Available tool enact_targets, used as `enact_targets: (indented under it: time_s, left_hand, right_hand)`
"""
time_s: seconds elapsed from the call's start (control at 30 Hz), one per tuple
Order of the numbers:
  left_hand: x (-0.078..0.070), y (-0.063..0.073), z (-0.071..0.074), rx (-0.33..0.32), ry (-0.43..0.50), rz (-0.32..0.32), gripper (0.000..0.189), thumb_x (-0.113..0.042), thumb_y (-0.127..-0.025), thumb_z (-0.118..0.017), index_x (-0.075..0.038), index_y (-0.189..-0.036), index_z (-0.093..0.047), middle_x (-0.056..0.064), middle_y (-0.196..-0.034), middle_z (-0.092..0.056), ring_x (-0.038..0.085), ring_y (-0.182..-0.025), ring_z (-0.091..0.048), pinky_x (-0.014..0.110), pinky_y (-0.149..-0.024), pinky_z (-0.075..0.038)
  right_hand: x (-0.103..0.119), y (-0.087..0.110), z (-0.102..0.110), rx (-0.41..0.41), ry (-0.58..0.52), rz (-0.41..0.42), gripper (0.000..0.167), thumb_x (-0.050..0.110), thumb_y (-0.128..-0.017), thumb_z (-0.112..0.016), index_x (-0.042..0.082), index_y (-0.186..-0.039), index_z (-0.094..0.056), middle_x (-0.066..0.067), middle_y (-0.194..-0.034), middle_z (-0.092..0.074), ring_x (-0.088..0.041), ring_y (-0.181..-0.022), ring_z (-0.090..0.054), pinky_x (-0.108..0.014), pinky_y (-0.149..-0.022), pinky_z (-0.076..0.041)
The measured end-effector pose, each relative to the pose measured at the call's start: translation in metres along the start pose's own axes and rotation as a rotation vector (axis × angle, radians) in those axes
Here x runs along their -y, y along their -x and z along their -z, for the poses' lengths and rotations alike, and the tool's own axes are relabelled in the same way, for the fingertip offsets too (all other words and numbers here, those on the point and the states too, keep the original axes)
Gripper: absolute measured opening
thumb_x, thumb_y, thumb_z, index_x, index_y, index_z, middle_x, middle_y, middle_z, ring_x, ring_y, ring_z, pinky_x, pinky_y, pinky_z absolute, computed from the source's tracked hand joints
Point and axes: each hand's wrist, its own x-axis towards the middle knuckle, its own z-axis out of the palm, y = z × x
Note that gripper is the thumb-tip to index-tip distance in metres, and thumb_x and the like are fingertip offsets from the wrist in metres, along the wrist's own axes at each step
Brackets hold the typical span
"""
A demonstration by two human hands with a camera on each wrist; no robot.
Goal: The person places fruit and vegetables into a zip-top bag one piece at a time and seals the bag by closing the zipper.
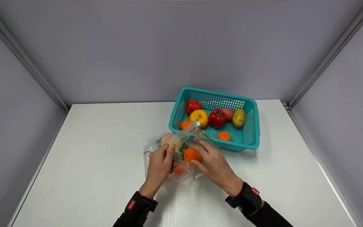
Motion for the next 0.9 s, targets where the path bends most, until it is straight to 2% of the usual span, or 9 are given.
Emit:
enact_targets:
  time_s: [0.17,0.3,0.5,0.67,0.77,0.9]
  left_hand:
    - [0.001,0.000,0.001,0.012,0.043,0.006,0.040,-0.025,-0.110,-0.053,-0.008,-0.074,-0.055,-0.002,-0.054,-0.055,0.008,-0.040,-0.052,0.026,-0.038,-0.047]
    - [0.002,0.000,0.001,0.013,0.054,0.008,0.040,-0.025,-0.110,-0.054,-0.008,-0.074,-0.054,-0.002,-0.054,-0.054,0.009,-0.040,-0.052,0.026,-0.038,-0.047]
    - [0.004,0.000,0.002,0.003,0.046,0.006,0.041,-0.025,-0.110,-0.054,-0.009,-0.073,-0.052,-0.002,-0.054,-0.054,0.009,-0.040,-0.052,0.027,-0.037,-0.047]
    - [0.003,0.001,0.001,0.004,0.050,0.009,0.040,-0.025,-0.110,-0.053,-0.009,-0.073,-0.052,-0.002,-0.054,-0.053,0.009,-0.040,-0.052,0.027,-0.037,-0.047]
    - [0.004,0.001,0.001,0.004,0.050,0.008,0.041,-0.026,-0.110,-0.054,-0.008,-0.073,-0.052,-0.002,-0.053,-0.053,0.009,-0.040,-0.052,0.027,-0.037,-0.047]
    - [0.004,0.001,0.000,0.004,0.047,-0.001,0.042,-0.027,-0.110,-0.054,-0.008,-0.072,-0.052,-0.002,-0.052,-0.053,0.009,-0.039,-0.052,0.027,-0.038,-0.047]
  right_hand:
    - [0.001,0.005,0.009,-0.025,-0.057,0.021,0.052,0.016,-0.085,-0.086,0.007,-0.133,-0.067,-0.013,-0.138,-0.061,-0.027,-0.125,-0.062,-0.039,-0.102,-0.053]
    - [-0.001,0.008,0.025,-0.131,-0.094,0.021,0.055,0.007,-0.083,-0.087,0.004,-0.134,-0.066,-0.011,-0.135,-0.064,-0.026,-0.121,-0.065,-0.030,-0.103,-0.051]
    - [-0.018,0.005,0.053,-0.290,-0.082,-0.048,0.056,0.001,-0.084,-0.084,-0.001,-0.135,-0.063,-0.014,-0.136,-0.063,-0.028,-0.118,-0.066,-0.017,-0.102,-0.047]
    - [-0.041,0.002,0.067,-0.344,-0.026,-0.119,0.051,0.002,-0.086,-0.083,0.000,-0.134,-0.065,-0.016,-0.136,-0.063,-0.030,-0.111,-0.067,-0.012,-0.098,-0.047]
    - [-0.054,0.001,0.069,-0.331,0.008,-0.164,0.046,0.006,-0.088,-0.082,-0.001,-0.131,-0.068,-0.017,-0.134,-0.064,-0.029,-0.105,-0.068,-0.020,-0.093,-0.053]
    - [-0.069,-0.003,0.067,-0.298,0.026,-0.234,0.038,0.009,-0.091,-0.080,-0.002,-0.126,-0.070,-0.017,-0.130,-0.066,-0.031,-0.109,-0.067,-0.042,-0.089,-0.059]
